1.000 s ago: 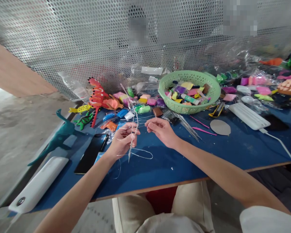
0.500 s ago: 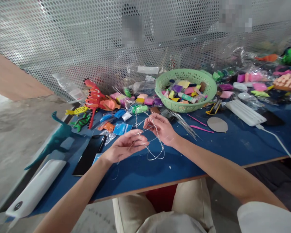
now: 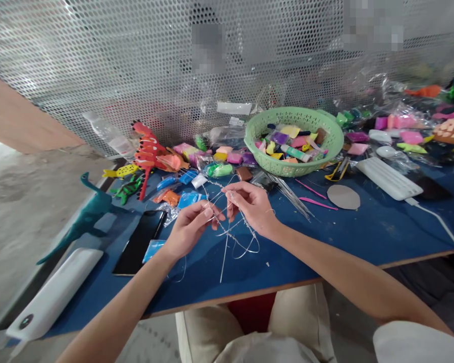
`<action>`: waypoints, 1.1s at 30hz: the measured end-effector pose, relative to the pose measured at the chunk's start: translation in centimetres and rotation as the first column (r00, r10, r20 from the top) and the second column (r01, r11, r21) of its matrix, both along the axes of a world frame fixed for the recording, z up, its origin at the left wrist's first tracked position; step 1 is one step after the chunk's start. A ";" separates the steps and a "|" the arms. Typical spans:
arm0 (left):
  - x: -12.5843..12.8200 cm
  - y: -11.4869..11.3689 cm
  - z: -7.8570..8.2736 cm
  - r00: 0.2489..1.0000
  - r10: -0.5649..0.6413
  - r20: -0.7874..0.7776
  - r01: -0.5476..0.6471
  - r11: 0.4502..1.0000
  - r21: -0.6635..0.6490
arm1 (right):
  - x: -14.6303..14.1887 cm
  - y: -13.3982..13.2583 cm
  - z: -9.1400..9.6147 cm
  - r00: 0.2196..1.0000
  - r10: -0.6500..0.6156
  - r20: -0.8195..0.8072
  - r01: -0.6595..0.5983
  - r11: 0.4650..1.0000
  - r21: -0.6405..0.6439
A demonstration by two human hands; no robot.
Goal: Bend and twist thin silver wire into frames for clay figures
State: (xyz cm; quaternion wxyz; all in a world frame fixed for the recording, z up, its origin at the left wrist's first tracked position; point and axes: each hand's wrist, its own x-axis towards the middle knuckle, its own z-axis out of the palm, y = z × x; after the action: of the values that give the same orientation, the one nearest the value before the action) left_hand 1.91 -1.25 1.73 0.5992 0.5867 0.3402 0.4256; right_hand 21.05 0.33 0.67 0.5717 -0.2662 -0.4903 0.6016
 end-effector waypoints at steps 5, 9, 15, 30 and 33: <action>0.2 -0.4 0.1 0.999 0.018 0.034 -0.015 0.997 -0.073 | 0.0 -0.1 -0.3 0.997 -0.013 0.073 0.013 1.000 0.007; 0.2 -0.5 0.1 0.998 0.027 0.061 -0.022 0.997 -0.075 | 0.3 0.1 -0.3 0.991 0.009 0.132 -0.017 0.998 0.063; 0.0 -0.4 0.6 0.997 0.058 0.048 -0.052 0.992 -0.117 | 1.0 0.4 0.0 0.974 0.022 0.228 -0.052 0.991 0.124; -0.7 0.3 0.2 0.998 0.056 -0.038 -0.056 0.998 -0.022 | 2.3 1.6 0.3 0.946 0.218 0.242 -0.226 0.974 0.005; -0.7 0.4 0.2 0.996 0.079 -0.030 -0.080 0.997 -0.017 | 2.3 2.0 -0.2 0.943 0.304 0.136 -0.293 0.951 -0.096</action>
State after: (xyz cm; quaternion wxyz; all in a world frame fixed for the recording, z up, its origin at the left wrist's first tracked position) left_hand 1.19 -0.89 1.93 0.5819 0.5735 0.3760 0.4372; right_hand 23.34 2.33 0.50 0.4254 -0.2543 -0.5436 0.6774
